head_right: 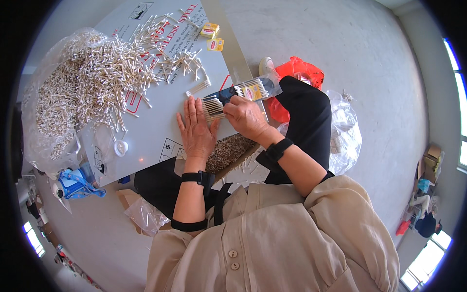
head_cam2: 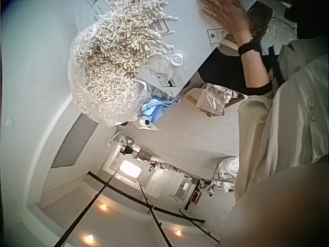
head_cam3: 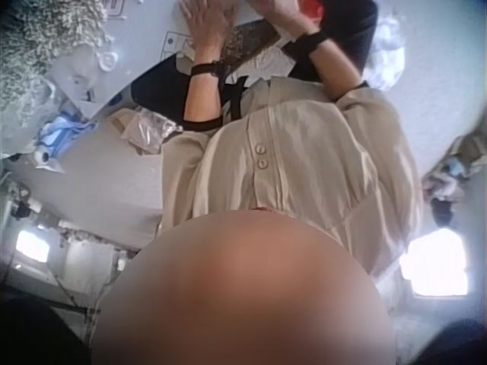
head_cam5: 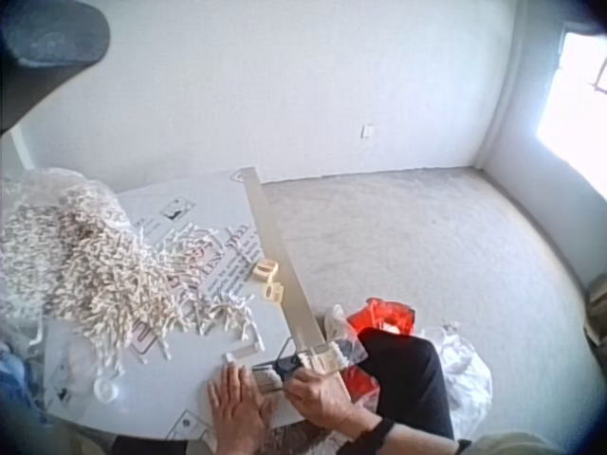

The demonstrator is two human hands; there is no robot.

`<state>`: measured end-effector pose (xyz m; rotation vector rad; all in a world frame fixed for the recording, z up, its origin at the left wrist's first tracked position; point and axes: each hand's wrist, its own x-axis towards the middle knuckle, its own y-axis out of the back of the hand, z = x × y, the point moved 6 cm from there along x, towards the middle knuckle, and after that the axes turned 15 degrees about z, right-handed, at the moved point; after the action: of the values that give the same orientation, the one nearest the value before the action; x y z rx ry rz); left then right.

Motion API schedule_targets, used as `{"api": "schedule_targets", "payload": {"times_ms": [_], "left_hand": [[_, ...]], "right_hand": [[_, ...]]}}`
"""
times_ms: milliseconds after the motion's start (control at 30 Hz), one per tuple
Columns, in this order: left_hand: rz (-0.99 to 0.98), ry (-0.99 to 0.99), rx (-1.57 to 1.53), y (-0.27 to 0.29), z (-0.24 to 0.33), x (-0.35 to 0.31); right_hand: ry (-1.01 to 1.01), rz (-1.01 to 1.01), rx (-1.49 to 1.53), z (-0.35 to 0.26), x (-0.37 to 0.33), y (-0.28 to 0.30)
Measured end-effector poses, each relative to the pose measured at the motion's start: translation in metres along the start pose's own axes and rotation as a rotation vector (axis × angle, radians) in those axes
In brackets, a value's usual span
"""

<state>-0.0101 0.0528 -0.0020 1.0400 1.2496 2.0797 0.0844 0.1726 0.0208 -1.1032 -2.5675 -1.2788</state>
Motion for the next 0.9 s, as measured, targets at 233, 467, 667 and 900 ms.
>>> {"api": "schedule_targets", "payload": {"times_ms": [233,467,667,900], "left_hand": [[-0.001,0.008,-0.003,0.0,0.0,0.0],[0.004,0.007,-0.011,0.0,0.0,0.0],[0.009,0.009,-0.012,0.0,-0.001,0.0],[0.014,0.01,-0.015,0.002,0.0,0.001]], "right_hand": [[-0.011,0.046,-0.022,-0.002,0.001,0.001],[-0.013,-0.014,-0.015,0.0,-0.002,-0.002],[-0.015,0.045,-0.025,-0.006,0.008,0.003],[-0.02,0.055,-0.044,-0.006,0.012,0.001]]}}
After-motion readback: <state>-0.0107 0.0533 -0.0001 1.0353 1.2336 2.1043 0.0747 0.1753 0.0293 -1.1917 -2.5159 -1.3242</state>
